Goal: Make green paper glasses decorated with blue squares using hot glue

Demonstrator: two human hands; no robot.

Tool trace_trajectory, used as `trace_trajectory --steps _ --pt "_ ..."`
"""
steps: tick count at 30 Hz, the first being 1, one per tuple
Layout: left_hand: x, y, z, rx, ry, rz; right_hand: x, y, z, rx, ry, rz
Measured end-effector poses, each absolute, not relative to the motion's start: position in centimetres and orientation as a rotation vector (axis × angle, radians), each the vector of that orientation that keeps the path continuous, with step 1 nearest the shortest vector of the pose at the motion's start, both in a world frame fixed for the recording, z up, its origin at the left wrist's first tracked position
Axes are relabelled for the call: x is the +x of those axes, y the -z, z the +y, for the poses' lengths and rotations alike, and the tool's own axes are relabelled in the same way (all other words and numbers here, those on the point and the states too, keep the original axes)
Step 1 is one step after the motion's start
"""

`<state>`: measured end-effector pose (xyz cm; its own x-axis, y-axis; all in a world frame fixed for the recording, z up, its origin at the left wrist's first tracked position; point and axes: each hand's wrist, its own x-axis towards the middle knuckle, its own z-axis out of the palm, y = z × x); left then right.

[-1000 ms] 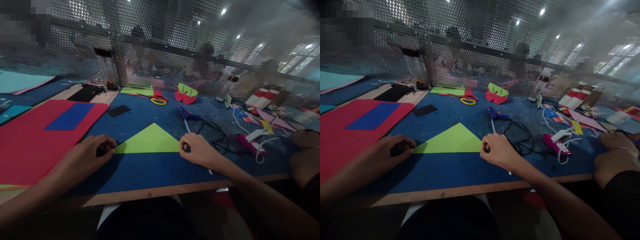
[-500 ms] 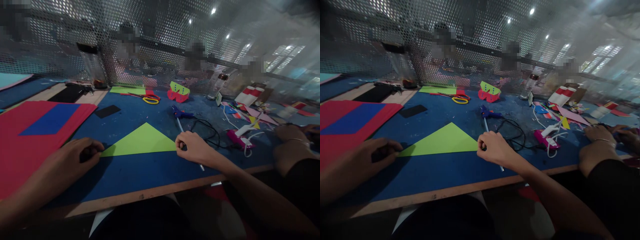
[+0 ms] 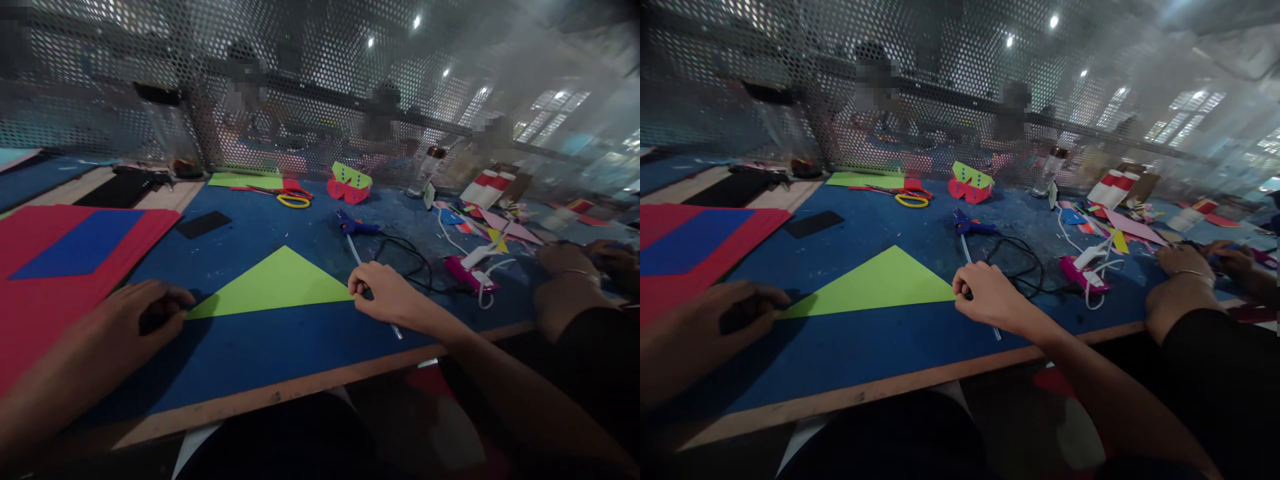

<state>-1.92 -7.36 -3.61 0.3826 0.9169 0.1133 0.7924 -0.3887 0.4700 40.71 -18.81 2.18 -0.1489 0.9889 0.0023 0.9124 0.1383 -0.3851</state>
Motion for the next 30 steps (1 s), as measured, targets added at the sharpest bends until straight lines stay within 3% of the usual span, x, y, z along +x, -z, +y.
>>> trace_trajectory --steps 18,22,25,30 --pt "-2.3 3.7 -7.5 2.354 -0.523 1.427 41.3 -2.8 -18.8 -1.844 -0.532 -2.205" --pt "-1.7 3.1 -8.4 2.417 -0.698 1.437 41.2 -3.9 -19.0 -1.866 -0.465 -2.25" --pt "-0.3 2.3 -9.3 2.592 -0.891 1.241 40.3 -4.8 -19.3 -1.78 -0.277 -2.306" --pt "2.9 1.3 -9.8 2.704 -0.748 0.838 37.5 -4.7 -18.9 -1.474 -0.236 -2.541"
